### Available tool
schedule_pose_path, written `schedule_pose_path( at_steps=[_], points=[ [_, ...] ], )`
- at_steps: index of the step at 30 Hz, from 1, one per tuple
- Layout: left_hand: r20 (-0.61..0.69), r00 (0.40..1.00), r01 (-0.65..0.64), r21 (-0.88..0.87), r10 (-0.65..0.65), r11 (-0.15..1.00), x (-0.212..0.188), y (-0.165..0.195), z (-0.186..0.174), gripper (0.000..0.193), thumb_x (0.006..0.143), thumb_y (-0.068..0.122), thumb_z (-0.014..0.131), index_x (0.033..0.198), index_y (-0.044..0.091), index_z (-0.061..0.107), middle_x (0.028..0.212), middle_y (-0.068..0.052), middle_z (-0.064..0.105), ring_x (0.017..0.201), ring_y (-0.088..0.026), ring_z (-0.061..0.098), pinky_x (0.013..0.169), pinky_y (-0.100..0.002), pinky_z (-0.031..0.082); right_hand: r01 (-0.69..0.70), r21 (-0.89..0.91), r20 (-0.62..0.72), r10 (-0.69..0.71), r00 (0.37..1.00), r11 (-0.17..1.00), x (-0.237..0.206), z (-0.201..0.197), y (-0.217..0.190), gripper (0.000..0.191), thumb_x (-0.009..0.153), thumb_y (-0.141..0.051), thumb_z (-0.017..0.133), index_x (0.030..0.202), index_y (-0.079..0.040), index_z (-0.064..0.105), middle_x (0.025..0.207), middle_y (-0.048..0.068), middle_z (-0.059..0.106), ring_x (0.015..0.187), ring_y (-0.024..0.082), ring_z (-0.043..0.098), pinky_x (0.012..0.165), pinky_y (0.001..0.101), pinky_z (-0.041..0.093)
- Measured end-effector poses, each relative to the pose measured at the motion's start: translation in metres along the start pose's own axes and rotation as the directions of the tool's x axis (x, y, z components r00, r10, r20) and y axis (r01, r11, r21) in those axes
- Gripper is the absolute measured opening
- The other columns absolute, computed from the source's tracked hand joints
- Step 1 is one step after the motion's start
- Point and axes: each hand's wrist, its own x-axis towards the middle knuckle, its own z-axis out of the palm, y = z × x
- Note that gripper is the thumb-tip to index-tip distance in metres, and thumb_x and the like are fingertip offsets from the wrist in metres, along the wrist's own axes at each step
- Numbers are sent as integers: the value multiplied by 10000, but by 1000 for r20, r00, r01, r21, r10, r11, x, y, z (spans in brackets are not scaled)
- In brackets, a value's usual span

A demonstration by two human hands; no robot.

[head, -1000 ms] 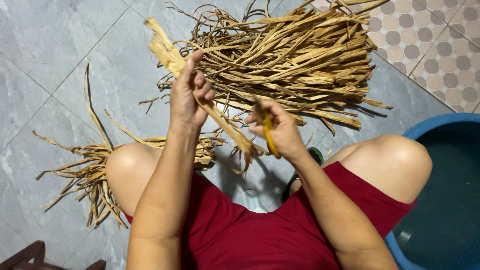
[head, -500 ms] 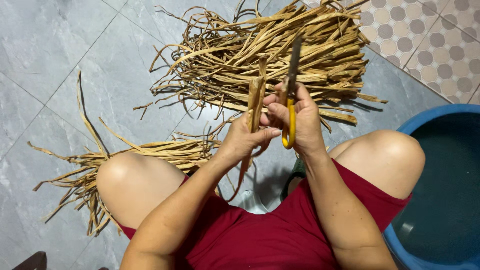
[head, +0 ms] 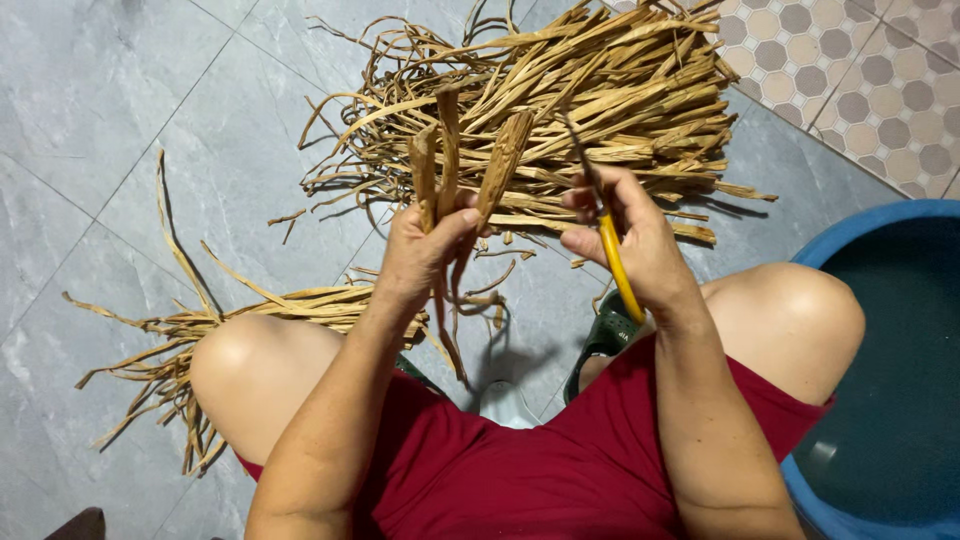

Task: The person sits on the floor and uses scissors to cut dried palm-like leaves into shorter pieces, holding each leaf bundle in one hand and snipping along its length, placing cut pieces aside and picking up new leaves from a pile.

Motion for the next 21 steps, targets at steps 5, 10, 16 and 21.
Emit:
schedule_pose_path(
  at_steps=[5,10,16,21],
  points=[
    [77,996,-49,162,37,986,-2,9,-16,241,942,159,715,1121,-1,742,843,-12,714,681,-50,571,594,-220,448,-76,-62,70,80,994,995,-7,-1,-1,650,797,-223,866,1352,-79,560,1155,15,666,1014,104,599,896,276,531],
    [163,982,-138,270,96,953,-6,23,-9,299,948,137,732,1233,52,707,912,-11,736,818,-57,661,725,-222,544,-94,-34,105,97,990,995,-11,0,4,513,820,-190,858,1253,-61,616,1030,-8,668,919,80,606,819,246,532],
    [110,872,-472,444,477,761,-16,27,17,483,887,135,852,1304,68,618,1107,-6,730,969,-67,679,836,-233,565,-105,-7,9,105,994,994,-9,17,10,413,862,-172,867,1211,-56,679,947,-30,624,862,60,581,772,217,508],
    [-45,903,-396,300,427,868,-10,13,24,244,1005,126,771,1225,49,698,1043,-12,741,889,-69,659,778,-218,544,-36,-278,-48,24,999,960,-13,36,2,667,775,-240,914,1347,-97,601,972,-3,659,860,102,585,775,253,504]
  ],
)
